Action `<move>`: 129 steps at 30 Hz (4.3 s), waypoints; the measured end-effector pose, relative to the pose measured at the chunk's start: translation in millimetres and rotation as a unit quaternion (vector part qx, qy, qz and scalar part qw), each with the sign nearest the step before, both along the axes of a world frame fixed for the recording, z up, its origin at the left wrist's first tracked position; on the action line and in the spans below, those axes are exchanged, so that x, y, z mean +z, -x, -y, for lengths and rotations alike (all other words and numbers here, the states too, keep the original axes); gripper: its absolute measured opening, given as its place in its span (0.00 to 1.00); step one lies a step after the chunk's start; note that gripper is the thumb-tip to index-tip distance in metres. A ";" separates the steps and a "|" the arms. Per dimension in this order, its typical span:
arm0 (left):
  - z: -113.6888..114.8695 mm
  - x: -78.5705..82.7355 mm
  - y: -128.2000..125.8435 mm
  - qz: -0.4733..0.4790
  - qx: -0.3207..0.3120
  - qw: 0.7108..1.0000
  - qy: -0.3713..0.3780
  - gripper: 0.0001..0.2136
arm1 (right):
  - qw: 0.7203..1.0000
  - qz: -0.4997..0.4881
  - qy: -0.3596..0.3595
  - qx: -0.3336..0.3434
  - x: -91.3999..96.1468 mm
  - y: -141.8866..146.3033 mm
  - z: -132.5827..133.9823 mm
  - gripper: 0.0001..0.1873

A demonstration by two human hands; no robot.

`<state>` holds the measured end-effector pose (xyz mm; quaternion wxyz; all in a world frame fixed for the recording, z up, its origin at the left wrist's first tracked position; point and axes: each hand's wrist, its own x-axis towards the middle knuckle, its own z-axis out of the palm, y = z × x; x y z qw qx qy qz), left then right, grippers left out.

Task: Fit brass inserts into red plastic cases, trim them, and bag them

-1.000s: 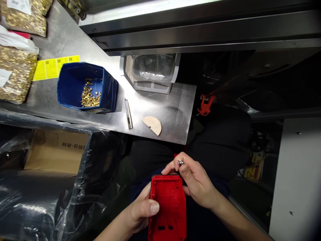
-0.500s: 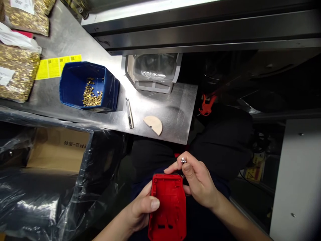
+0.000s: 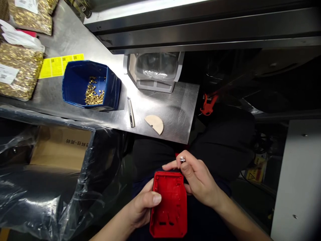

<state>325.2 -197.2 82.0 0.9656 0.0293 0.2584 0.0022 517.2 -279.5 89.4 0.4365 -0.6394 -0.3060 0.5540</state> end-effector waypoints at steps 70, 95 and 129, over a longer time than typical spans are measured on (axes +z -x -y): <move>-27.8 -46.8 -9.5 -0.161 -0.010 0.904 -0.395 0.16 | 0.984 -0.123 0.119 0.052 -20.7 24.2 -21.8 0.19; -29.6 -39.7 -24.6 -0.254 0.028 0.879 -0.403 0.16 | 0.992 -0.060 0.105 0.030 -34.1 21.8 -24.1 0.21; -21.5 -44.8 41.6 -0.160 0.158 0.954 -0.200 0.18 | 0.923 -0.323 0.151 0.145 -68.9 31.4 -38.0 0.30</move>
